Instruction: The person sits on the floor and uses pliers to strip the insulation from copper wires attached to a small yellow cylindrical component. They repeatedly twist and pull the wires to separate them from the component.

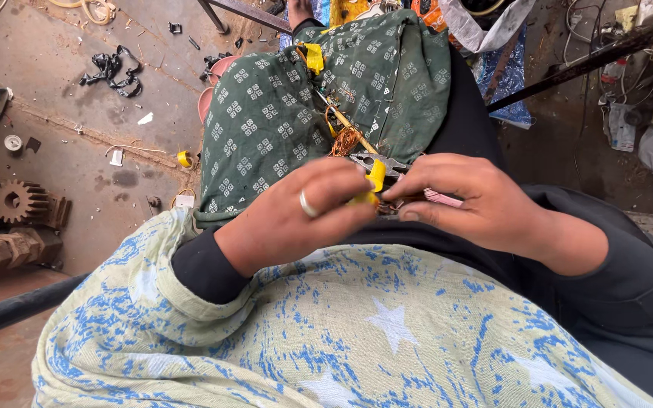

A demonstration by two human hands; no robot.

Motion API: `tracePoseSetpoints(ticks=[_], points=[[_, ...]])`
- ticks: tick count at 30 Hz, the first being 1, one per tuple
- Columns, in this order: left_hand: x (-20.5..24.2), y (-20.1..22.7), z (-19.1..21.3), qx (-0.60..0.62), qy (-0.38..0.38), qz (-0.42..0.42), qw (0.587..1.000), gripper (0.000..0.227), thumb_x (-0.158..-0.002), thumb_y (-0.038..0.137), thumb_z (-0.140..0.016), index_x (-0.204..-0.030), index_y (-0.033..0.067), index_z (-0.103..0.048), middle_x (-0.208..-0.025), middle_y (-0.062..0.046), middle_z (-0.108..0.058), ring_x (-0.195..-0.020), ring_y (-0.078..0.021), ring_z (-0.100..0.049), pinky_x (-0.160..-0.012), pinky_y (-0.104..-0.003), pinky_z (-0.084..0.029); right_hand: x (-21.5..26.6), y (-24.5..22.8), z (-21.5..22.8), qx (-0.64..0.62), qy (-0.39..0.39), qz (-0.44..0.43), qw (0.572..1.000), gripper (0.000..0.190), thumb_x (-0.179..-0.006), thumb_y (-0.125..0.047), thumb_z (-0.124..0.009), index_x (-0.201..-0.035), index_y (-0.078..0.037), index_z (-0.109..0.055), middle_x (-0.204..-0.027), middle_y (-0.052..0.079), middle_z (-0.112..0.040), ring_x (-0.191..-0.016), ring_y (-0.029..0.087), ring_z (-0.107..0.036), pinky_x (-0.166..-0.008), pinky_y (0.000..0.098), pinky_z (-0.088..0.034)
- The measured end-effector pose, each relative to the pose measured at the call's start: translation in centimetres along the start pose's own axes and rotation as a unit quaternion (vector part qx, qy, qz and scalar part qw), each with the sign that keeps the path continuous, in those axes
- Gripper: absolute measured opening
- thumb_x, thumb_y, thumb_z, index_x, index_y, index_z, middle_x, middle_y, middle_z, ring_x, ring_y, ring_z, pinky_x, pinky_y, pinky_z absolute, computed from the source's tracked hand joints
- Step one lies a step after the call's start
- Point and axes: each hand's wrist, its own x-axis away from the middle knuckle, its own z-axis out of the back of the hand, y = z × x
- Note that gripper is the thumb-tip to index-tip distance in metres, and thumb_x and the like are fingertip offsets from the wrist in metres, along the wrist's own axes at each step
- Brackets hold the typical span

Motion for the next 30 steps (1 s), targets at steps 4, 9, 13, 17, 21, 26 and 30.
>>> tracePoseSetpoints(ticks=[4,9,13,17,21,26,30], points=[[-0.7,0.5,-0.4,0.234,-0.011,0.186,0.954,0.037,-0.092,-0.001,-0.069,-0.126,0.0047,-0.058,-0.135,-0.015,-0.055,-0.127,-0.0316,-0.059,-0.107,-0.040,-0.053,0.5,0.1,0.2,0.045,0.018,0.024,0.999,0.022,-0.088,-0.010,-0.077,-0.110,-0.006,-0.073,-0.096,0.006,-0.073,-0.090,0.021,-0.070,-0.079,0.0337,-0.054],[-1.0,0.5,-0.1,0.260,-0.009,0.252,0.932,0.040,-0.088,0.004,-0.082,-0.124,0.0054,-0.064,-0.116,-0.009,-0.067,-0.110,-0.0253,-0.069,-0.093,-0.035,-0.058,0.5,-0.3,0.6,0.067,0.033,0.028,0.997,0.023,-0.090,-0.007,-0.075,-0.113,-0.006,-0.073,-0.105,0.008,-0.071,-0.100,0.022,-0.070,-0.086,0.0343,-0.054],[-0.9,0.9,-0.8,0.385,0.057,0.333,0.859,0.046,-0.089,0.002,-0.082,-0.130,0.0038,-0.062,-0.120,-0.007,-0.067,-0.108,-0.0169,-0.073,-0.094,-0.029,-0.065,-0.1,-1.3,0.9,0.110,0.064,0.044,0.991,0.024,-0.094,-0.005,-0.070,-0.118,-0.005,-0.072,-0.110,0.009,-0.070,-0.106,0.023,-0.068,-0.092,0.0353,-0.053],[-0.8,1.0,-0.9,0.394,0.066,0.333,0.854,0.043,-0.089,0.000,-0.082,-0.128,0.0045,-0.065,-0.120,-0.007,-0.066,-0.109,-0.0148,-0.073,-0.094,-0.027,-0.066,-0.1,-2.8,0.7,0.107,0.108,0.075,0.986,0.030,-0.091,-0.009,-0.067,-0.120,0.000,-0.067,-0.119,0.018,-0.061,-0.109,0.027,-0.062,-0.094,0.0366,-0.052],[-1.1,1.4,-0.8,0.365,0.056,0.300,0.880,0.042,-0.088,-0.005,-0.078,-0.127,0.0044,-0.066,-0.123,-0.009,-0.064,-0.114,-0.0163,-0.070,-0.097,-0.027,-0.064,0.0,-3.4,0.6,0.135,0.143,0.081,0.977,0.027,-0.088,-0.006,-0.072,-0.115,-0.001,-0.070,-0.114,0.016,-0.065,-0.105,0.026,-0.066,-0.091,0.0350,-0.054],[-1.2,2.0,-1.1,0.362,0.062,0.314,0.876,0.044,-0.088,-0.005,-0.078,-0.130,0.0025,-0.064,-0.123,-0.008,-0.065,-0.113,-0.0157,-0.070,-0.096,-0.027,-0.063,-0.2,-3.5,0.0,0.212,0.123,0.115,0.963,0.018,-0.085,-0.001,-0.079,-0.103,0.000,-0.073,-0.101,0.014,-0.072,-0.094,0.027,-0.074,-0.085,0.0370,-0.059],[-1.3,2.2,-1.6,0.426,0.071,0.359,0.827,0.040,-0.091,-0.005,-0.075,-0.127,0.0006,-0.061,-0.121,-0.007,-0.064,-0.110,-0.0143,-0.071,-0.094,-0.027,-0.064,-0.3,-3.8,-0.3,0.241,0.118,0.135,0.954,0.018,-0.084,-0.002,-0.080,-0.101,0.001,-0.073,-0.100,0.015,-0.072,-0.093,0.029,-0.073,-0.086,0.0397,-0.060]])
